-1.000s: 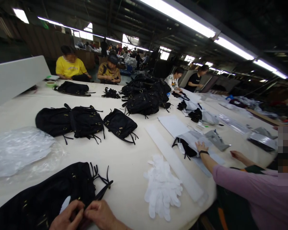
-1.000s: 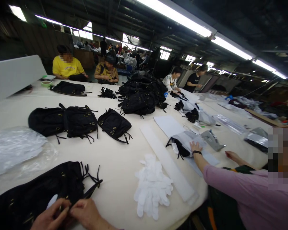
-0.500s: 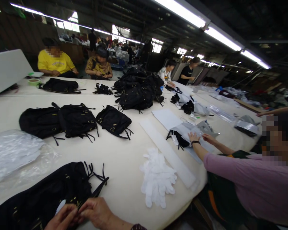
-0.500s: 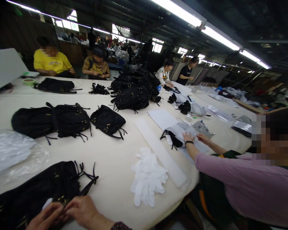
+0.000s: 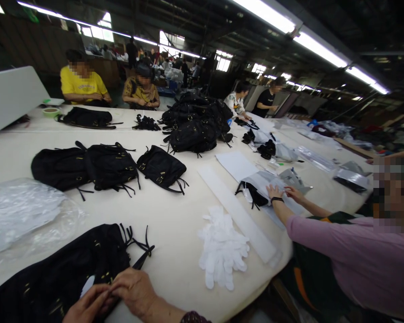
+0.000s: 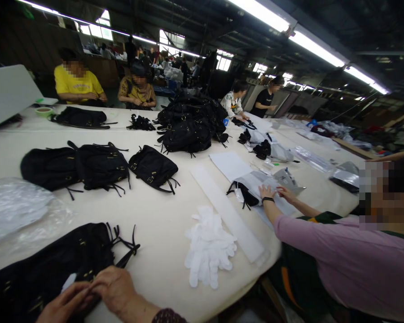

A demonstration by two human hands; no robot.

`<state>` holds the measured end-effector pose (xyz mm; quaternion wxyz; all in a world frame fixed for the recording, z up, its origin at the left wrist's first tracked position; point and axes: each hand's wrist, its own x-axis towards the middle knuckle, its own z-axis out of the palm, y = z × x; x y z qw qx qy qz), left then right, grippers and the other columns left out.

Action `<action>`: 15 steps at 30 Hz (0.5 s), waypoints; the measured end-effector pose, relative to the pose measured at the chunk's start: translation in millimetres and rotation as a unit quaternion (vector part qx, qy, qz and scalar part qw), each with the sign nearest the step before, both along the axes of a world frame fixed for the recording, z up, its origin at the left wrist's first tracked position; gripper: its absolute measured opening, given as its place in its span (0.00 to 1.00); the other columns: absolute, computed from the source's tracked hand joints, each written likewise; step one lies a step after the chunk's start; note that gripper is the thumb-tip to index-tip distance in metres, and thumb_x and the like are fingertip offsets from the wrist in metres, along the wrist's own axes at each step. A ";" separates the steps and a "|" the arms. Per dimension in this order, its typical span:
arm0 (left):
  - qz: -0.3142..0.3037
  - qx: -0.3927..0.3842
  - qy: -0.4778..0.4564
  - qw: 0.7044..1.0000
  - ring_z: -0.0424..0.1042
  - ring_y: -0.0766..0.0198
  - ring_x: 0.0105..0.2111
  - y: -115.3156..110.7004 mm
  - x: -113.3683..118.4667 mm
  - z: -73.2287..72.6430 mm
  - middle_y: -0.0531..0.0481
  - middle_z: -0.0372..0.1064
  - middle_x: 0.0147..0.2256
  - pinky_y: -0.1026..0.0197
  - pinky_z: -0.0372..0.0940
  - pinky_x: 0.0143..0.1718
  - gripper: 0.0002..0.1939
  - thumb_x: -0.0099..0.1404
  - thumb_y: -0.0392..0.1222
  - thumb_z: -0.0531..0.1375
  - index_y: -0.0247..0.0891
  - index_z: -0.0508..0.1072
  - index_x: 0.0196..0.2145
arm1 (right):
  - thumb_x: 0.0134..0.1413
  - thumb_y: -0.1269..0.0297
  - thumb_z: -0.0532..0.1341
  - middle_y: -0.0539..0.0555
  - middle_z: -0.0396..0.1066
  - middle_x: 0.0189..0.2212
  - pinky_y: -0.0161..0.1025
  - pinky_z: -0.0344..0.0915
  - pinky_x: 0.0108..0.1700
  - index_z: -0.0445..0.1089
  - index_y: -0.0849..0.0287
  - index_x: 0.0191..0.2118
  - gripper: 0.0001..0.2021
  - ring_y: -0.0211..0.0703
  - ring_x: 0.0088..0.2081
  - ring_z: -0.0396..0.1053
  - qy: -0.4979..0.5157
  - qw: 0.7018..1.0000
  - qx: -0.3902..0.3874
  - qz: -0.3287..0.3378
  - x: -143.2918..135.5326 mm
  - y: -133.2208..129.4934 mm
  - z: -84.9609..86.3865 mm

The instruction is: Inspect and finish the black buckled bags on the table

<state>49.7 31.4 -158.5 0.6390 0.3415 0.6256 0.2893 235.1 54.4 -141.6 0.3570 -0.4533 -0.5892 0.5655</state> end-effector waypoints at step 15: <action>0.015 0.025 0.038 0.999 0.78 0.54 0.35 -1.2 17.3 26.2 0.50 0.79 0.31 0.58 0.73 0.38 0.22 0.50 0.60 0.64 0.40 0.74 0.35 | 0.34 0.57 0.70 0.50 0.73 0.22 0.36 0.66 0.32 0.76 0.62 0.33 0.17 0.37 0.24 0.69 0.162 0.951 -0.253 -0.072 -9.9 5.0 -4.4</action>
